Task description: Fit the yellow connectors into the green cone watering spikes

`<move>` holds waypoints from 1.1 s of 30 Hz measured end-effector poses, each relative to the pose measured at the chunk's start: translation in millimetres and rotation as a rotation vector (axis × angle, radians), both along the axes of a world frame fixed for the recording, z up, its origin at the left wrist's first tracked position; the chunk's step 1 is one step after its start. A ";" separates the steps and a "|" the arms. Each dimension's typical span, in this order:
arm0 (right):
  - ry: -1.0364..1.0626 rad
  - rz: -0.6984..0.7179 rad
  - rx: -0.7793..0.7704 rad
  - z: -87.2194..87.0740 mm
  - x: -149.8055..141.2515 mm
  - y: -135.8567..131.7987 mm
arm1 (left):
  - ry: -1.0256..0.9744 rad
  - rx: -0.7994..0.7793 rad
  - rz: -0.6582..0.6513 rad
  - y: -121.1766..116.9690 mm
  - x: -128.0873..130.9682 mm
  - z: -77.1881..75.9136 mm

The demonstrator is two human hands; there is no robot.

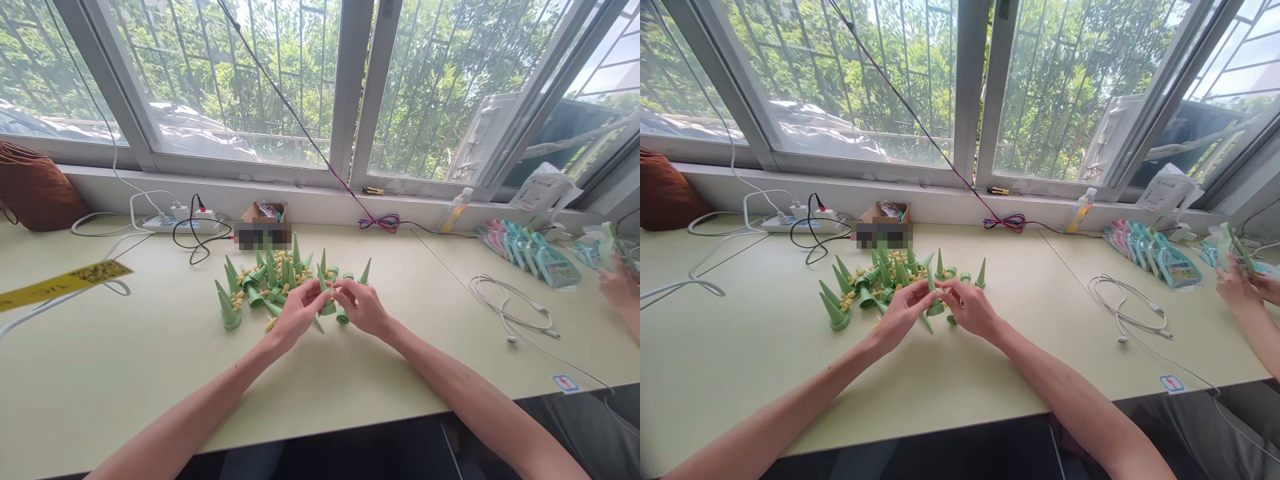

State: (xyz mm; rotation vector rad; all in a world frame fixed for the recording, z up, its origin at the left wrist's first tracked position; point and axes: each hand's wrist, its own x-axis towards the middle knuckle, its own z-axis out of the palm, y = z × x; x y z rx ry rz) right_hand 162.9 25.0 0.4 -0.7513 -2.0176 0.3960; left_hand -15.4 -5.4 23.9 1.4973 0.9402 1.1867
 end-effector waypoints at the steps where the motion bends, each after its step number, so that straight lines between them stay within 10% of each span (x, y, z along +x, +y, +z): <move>1: -0.001 0.015 0.008 0.7 -0.2 -0.3 | -0.027 -0.019 -0.001 1.2 -0.6 -1.2; 10: -0.048 0.096 0.046 -0.2 2.0 3.0 | -0.103 -0.116 0.024 7.7 -6.0 -10.9; 33: -0.023 0.037 0.084 -1.8 0.9 6.6 | 0.135 0.204 0.085 -2.3 -1.8 -6.0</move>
